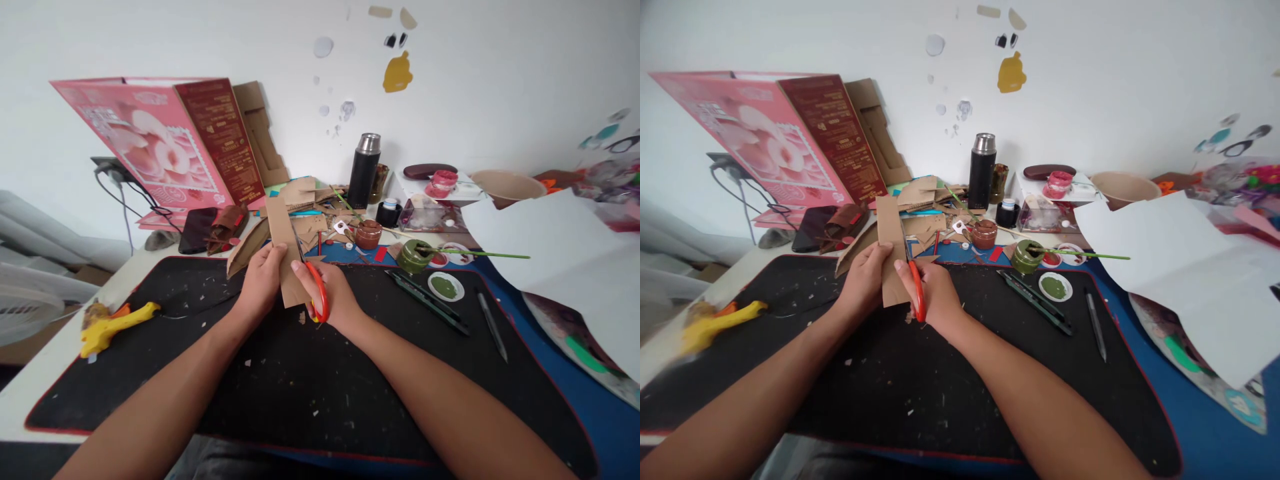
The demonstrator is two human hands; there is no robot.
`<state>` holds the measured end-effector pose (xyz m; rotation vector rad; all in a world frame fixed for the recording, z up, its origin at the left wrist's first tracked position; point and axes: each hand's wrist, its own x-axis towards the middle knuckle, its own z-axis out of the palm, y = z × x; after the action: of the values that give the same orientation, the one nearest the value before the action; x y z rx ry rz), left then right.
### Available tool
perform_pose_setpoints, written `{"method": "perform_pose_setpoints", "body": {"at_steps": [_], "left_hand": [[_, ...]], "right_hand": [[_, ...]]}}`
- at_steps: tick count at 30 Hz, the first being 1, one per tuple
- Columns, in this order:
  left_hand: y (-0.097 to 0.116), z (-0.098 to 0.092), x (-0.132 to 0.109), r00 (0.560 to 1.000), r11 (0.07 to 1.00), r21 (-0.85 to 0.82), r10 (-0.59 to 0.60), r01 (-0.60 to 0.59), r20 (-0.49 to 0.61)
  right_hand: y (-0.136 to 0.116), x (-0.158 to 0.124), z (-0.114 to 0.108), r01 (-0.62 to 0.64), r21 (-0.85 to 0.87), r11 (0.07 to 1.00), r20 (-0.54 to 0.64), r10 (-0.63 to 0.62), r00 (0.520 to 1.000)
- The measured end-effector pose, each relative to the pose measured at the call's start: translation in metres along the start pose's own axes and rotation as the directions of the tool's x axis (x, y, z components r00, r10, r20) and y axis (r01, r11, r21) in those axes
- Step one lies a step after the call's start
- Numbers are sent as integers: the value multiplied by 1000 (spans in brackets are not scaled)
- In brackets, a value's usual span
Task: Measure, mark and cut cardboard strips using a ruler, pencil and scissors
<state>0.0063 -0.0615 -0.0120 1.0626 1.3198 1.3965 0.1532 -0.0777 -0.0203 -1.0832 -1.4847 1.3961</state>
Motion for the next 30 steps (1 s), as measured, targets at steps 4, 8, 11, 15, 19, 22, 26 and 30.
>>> {"method": "perform_pose_setpoints", "body": {"at_steps": [4, 8, 11, 15, 19, 22, 26, 30], "left_hand": [[-4, -1, 2, 999, 1000, -11, 16, -16, 32], [-3, -2, 1, 999, 1000, -12, 22, -21, 38], [5, -2, -1, 1000, 1000, -11, 15, -15, 18], [15, -1, -3, 1000, 1000, -16, -12, 11, -28], [22, 1, -5, 999, 999, -48, -27, 26, -39], [25, 1, -6, 1000, 998, -63, -24, 24, -5], [27, -1, -6, 1000, 998, -69, -14, 14, 5], [25, -4, -4, 999, 995, -104, -6, 2, -36]], "right_hand": [[-3, -1, -2, 121, -110, 986, -39, -126, 991], [-4, -2, -2, 40, -13, 999, -9, -40, 999], [-5, -3, -1, -5, 101, 995, 11, 4, 1000], [-9, -1, -3, -18, 222, 975, 42, 9, 999], [-14, 1, -8, -67, 261, 963, 37, 60, 998], [-16, 2, -12, -91, 251, 964, 36, 84, 996], [-16, 3, -14, -82, 253, 964, 83, 63, 995], [-14, 5, -15, -60, 319, 946, 135, 17, 991]]}}
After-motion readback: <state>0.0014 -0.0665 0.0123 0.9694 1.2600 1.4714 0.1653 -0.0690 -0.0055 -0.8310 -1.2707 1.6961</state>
